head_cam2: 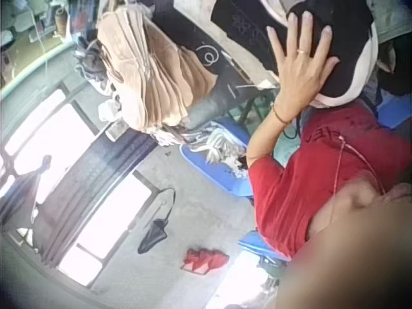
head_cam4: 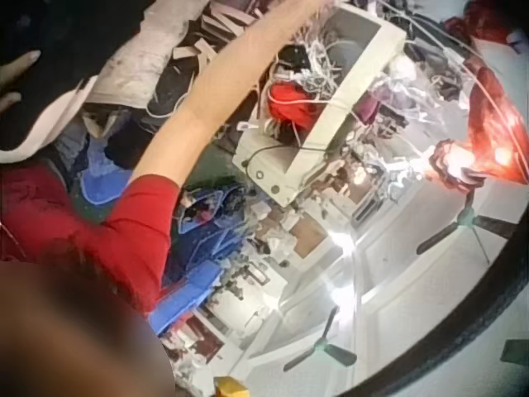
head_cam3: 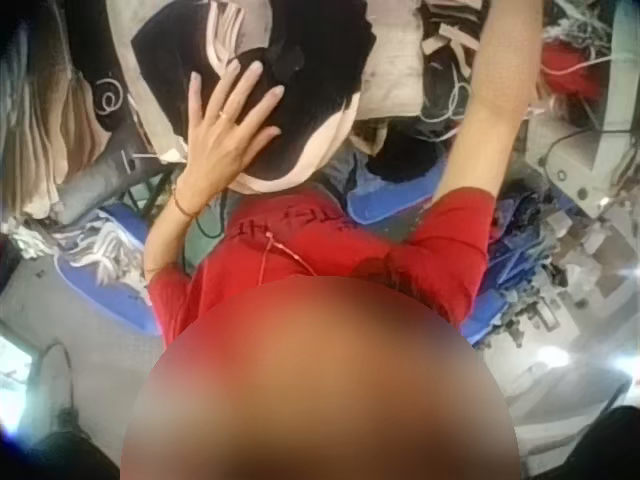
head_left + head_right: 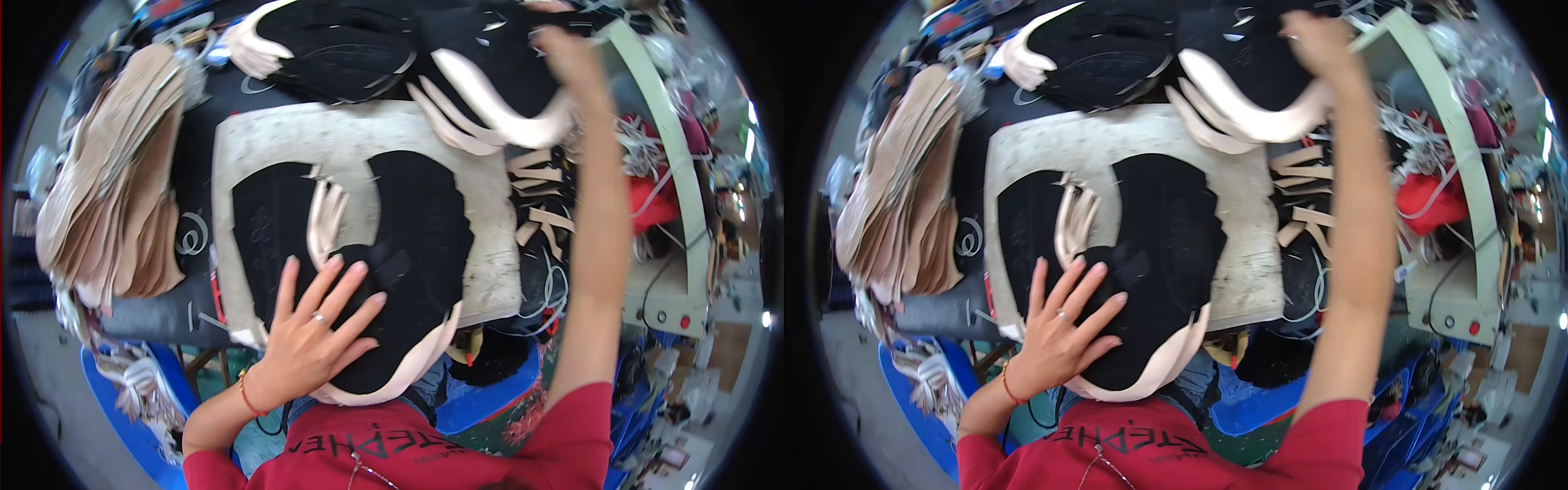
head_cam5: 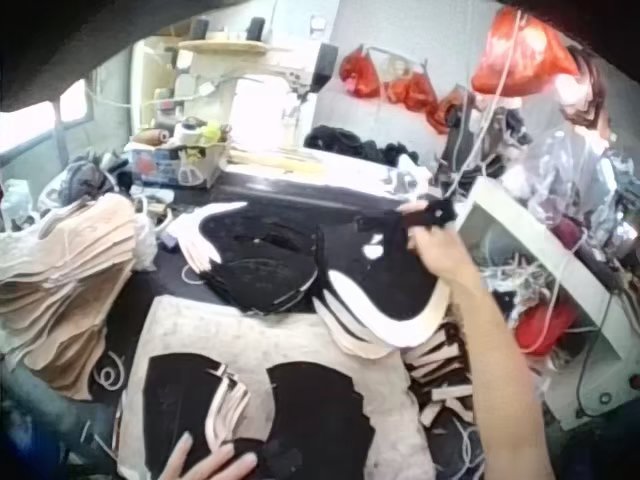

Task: Sorting and bundling leather shoe upper components in a factory.

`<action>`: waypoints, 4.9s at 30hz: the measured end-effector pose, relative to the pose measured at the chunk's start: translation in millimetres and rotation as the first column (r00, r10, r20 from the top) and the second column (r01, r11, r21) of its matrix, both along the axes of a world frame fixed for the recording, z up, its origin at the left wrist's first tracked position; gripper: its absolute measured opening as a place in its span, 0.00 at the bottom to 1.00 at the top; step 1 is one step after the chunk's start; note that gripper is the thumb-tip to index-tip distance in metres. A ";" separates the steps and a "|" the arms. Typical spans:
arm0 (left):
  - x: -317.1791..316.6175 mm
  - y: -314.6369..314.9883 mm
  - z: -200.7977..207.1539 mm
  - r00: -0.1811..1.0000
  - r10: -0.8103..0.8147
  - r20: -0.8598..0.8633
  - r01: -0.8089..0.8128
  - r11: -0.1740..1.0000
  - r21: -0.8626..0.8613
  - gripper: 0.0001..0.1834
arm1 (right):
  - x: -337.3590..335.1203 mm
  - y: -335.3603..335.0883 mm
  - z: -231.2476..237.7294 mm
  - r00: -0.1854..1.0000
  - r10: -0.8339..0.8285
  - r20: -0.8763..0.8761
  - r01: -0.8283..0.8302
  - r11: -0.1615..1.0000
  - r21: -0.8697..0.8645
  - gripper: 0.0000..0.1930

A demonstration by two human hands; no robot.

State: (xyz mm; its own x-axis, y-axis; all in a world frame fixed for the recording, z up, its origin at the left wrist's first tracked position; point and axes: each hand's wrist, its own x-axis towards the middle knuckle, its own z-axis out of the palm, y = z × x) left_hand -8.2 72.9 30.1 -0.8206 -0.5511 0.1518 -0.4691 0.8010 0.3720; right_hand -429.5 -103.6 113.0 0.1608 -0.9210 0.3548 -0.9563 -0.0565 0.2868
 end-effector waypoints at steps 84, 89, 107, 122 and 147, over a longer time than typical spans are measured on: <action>0.3 -22.3 11.7 0.782 0.416 -0.464 0.027 0.721 0.692 0.07 | 264.8 217.6 -64.6 -0.228 -0.272 0.935 -0.187 0.955 0.232 0.06; 1.5 -19.4 14.5 0.773 0.440 -0.457 0.051 0.675 0.736 0.08 | 268.2 220.2 -62.0 -0.252 -0.296 0.921 -0.191 0.948 0.253 0.07; 4.0 -33.1 10.0 0.755 0.596 -0.273 0.120 0.284 0.951 0.08 | 234.3 221.1 -29.8 0.361 -0.156 0.919 -0.295 0.916 0.272 0.12; 9.0 -35.7 6.5 0.823 0.513 -0.244 0.093 0.303 0.949 0.10 | 245.3 205.2 -54.4 0.478 -0.010 0.878 -0.264 0.952 0.154 0.04; -6.0 -35.7 12.3 0.817 0.496 -0.296 0.015 0.494 0.870 0.12 | 213.5 189.3 -71.9 0.174 0.333 0.927 -0.627 0.763 -0.156 0.09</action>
